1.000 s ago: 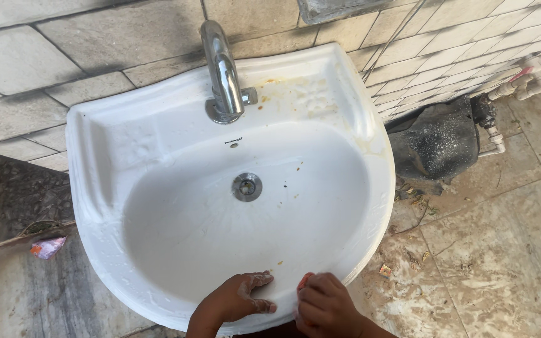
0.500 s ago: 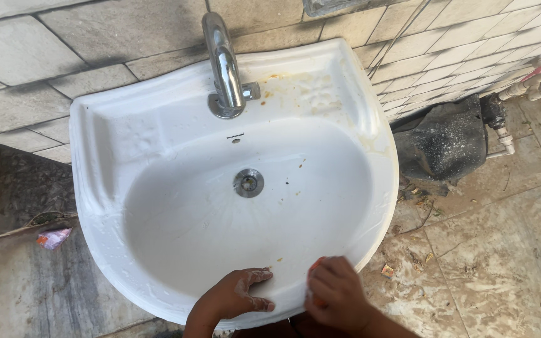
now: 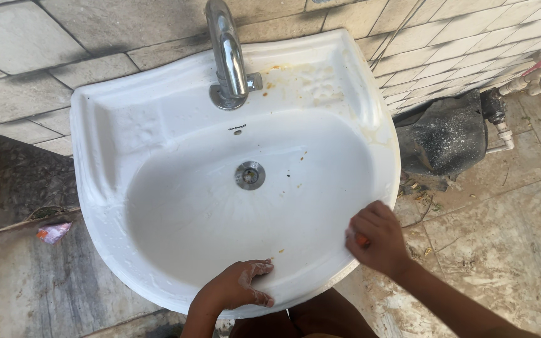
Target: The person scrubs a white ceramic sink with a red cloth, focusing on the basin, drain, and faucet area. The person repeatedly wipes and scrubs different parts of the sink surface.
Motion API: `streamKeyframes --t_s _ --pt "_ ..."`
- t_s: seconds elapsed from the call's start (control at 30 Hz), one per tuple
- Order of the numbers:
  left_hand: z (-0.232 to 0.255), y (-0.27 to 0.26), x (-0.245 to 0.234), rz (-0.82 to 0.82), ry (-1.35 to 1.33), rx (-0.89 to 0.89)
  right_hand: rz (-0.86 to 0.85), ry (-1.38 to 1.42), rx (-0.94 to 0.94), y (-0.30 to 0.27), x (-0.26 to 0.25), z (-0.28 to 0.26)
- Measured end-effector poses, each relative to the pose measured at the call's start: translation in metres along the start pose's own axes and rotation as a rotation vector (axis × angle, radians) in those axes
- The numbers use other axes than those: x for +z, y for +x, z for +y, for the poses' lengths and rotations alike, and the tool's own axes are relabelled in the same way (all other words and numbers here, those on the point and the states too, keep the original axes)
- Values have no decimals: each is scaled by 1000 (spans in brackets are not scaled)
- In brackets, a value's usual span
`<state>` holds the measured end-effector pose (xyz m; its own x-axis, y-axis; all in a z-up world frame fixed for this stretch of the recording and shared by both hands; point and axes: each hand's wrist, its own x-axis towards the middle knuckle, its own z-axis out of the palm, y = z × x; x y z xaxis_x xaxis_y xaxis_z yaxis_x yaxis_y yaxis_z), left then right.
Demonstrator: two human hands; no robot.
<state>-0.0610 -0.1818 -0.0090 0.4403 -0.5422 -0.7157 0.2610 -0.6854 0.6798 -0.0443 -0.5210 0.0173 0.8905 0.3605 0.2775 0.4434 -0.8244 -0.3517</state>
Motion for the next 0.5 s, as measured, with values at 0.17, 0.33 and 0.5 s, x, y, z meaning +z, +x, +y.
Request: streamKeyframes --t_s 0.17,0.33,0.5 --pt "3 1 2 -1 -29 -67 -83 354 -145 -5 47 -134" --pt "1 -3 3 49 31 18 -163 255 -14 1 27 -69" --pt "5 1 3 44 18 -48 78 -96 151 32 -20 41"
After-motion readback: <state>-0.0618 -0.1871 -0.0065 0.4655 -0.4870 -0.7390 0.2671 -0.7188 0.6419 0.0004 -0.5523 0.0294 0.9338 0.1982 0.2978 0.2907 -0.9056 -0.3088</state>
